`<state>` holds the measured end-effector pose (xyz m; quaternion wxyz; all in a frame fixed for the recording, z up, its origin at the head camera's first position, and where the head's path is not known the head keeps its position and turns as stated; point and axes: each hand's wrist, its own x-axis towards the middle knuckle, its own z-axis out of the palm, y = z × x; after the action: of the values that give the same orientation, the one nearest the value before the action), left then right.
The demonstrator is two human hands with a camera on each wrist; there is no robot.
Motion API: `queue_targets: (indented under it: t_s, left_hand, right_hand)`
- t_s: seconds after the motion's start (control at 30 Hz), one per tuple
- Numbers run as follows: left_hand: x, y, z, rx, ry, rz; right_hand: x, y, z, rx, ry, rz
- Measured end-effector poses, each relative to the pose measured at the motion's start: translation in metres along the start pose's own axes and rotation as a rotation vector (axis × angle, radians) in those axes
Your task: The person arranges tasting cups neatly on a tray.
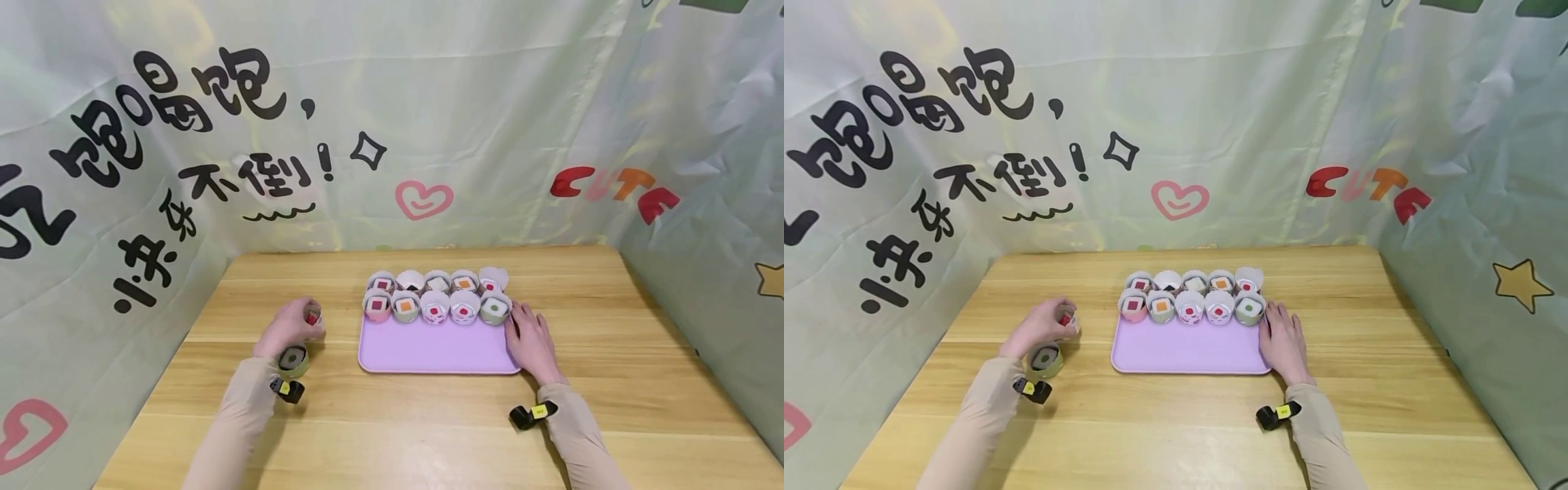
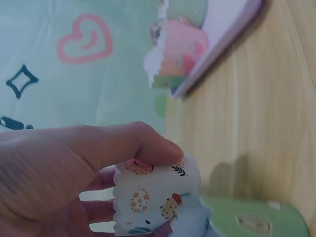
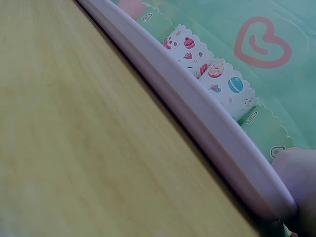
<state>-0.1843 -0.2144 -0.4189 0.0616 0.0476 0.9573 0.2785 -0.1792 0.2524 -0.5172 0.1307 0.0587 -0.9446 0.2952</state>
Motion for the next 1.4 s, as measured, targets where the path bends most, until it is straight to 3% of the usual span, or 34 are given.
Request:
queue_targets:
  t_s: [0.37,0.77,1.0,1.4]
  left_hand:
    - [-0.001,0.03,0.011,0.009,0.055,0.109]
    - [-0.001,0.055,0.03,-0.007,0.06,0.213]
    - [0.0,0.062,0.043,0.045,0.072,0.222]
    - [0.002,0.066,0.06,0.037,0.054,0.271]
  right_hand:
    - [0.0,-0.002,-0.002,0.003,-0.027,0.019]
    - [0.0,-0.001,-0.002,0.0,-0.017,0.015]
    - [-0.001,-0.001,-0.002,0.007,-0.004,0.007]
    - [0.0,-0.001,-0.001,0.006,-0.009,0.014]
